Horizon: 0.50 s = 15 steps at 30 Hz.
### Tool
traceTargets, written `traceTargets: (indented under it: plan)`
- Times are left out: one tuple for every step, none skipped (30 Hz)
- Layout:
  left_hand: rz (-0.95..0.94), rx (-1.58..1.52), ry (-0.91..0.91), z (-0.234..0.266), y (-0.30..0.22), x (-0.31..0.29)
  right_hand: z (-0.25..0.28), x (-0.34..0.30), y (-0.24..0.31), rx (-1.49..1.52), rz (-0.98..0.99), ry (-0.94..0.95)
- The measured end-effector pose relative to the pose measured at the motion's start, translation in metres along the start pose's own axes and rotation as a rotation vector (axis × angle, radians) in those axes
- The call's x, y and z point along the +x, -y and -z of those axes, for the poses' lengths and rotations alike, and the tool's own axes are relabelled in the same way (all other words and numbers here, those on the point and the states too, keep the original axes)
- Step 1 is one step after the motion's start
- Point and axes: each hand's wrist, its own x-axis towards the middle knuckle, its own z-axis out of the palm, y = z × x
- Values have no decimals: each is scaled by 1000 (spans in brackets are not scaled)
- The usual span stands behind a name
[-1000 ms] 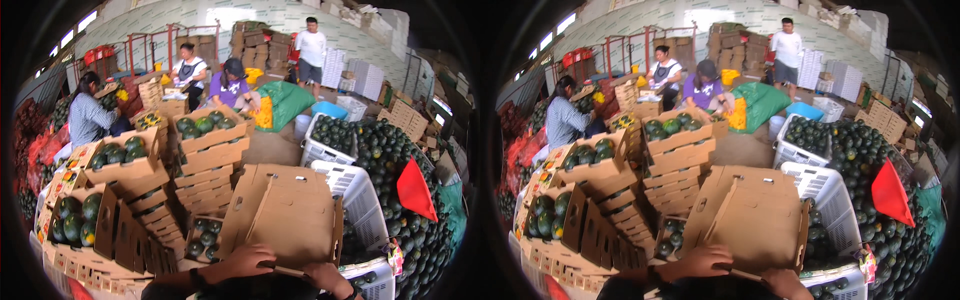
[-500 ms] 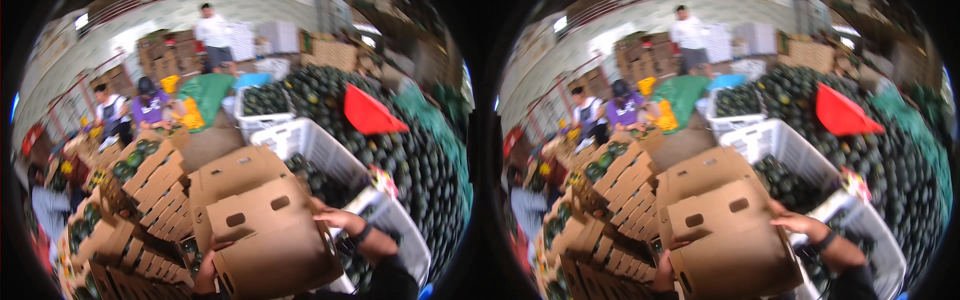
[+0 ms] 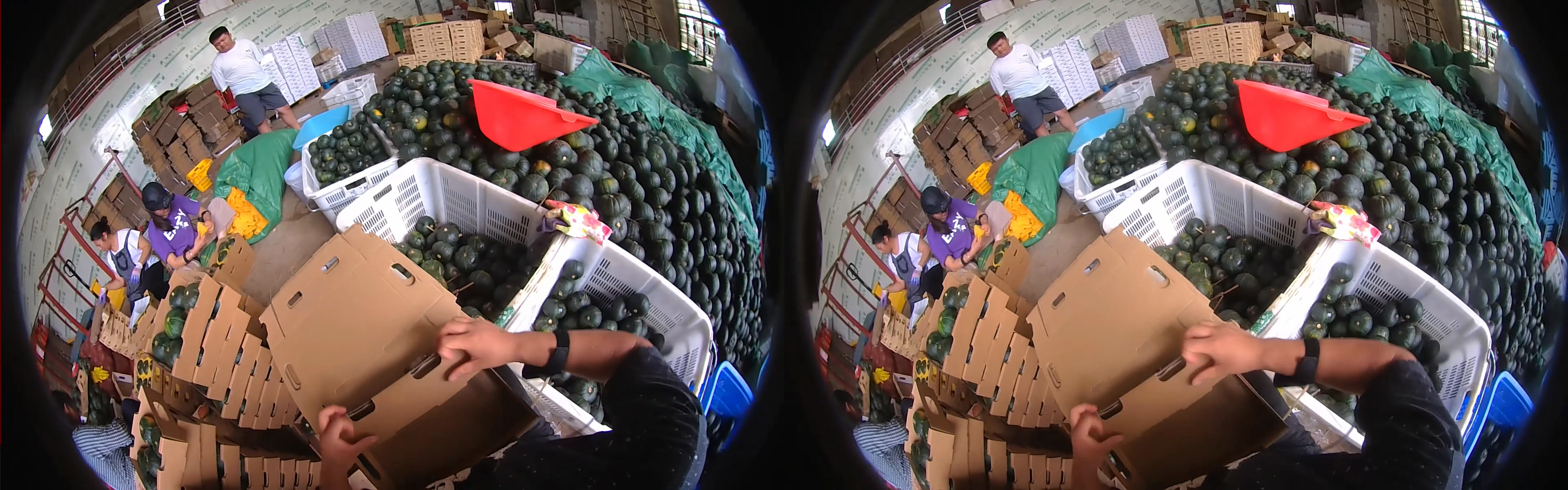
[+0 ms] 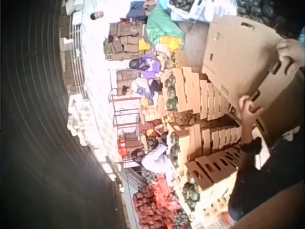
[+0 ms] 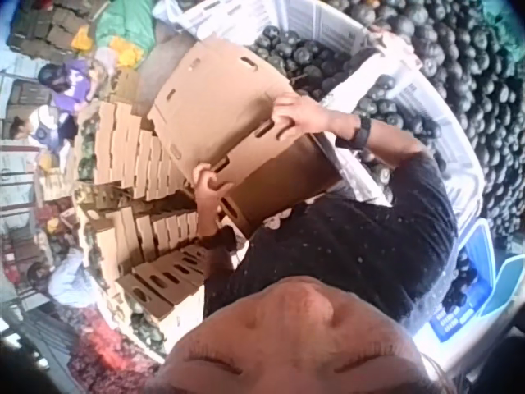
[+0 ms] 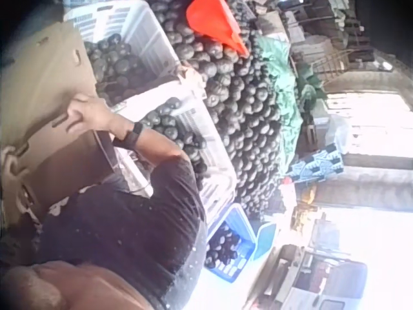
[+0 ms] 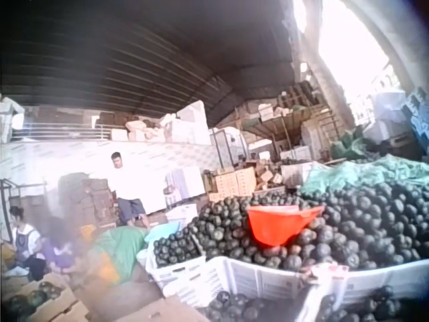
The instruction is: The person packs green produce from white crates into cardboard boxes, weighs the boxes on a digital scale, and stacks the filled boxes.
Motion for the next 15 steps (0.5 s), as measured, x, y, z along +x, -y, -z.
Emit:
traceTargets:
  plan:
    - [33,353,111,-4,-31,18,8,11,13,-188,46,55]
    - [63,532,167,-8,-40,28,17,25,29,-319,0,210]
    - [71,701,238,-14,-49,41,12,33,28,-415,0,293]
    - [7,856,387,-17,-49,52,6,40,23,-512,1,371]
    - [-63,1009,538,-21,-45,58,-7,46,21,-510,-14,367]
    - [-71,1011,546,-25,-29,57,-25,54,18,-614,-73,414]
    - [-39,1086,501,-28,-5,50,-35,57,18,-718,-131,463]
    - [-8,1159,453,-30,8,48,-33,56,18,-719,-139,459]
    - [-24,1157,464,-33,4,50,-29,50,18,-725,-75,350]
    - [19,1134,476,-32,-6,50,-25,45,17,-729,-9,241]
    - [62,1110,488,-29,-18,50,-19,39,15,-728,-24,235]
    - [48,927,371,-23,-43,58,-5,30,10,-678,-126,218]
    - [50,744,252,-17,-66,62,7,21,1,-621,-216,208]
    - [23,738,114,1,-68,52,21,7,-13,-591,-399,157]
    - [0,489,-101,20,-50,39,43,-4,-20,-568,-532,57]
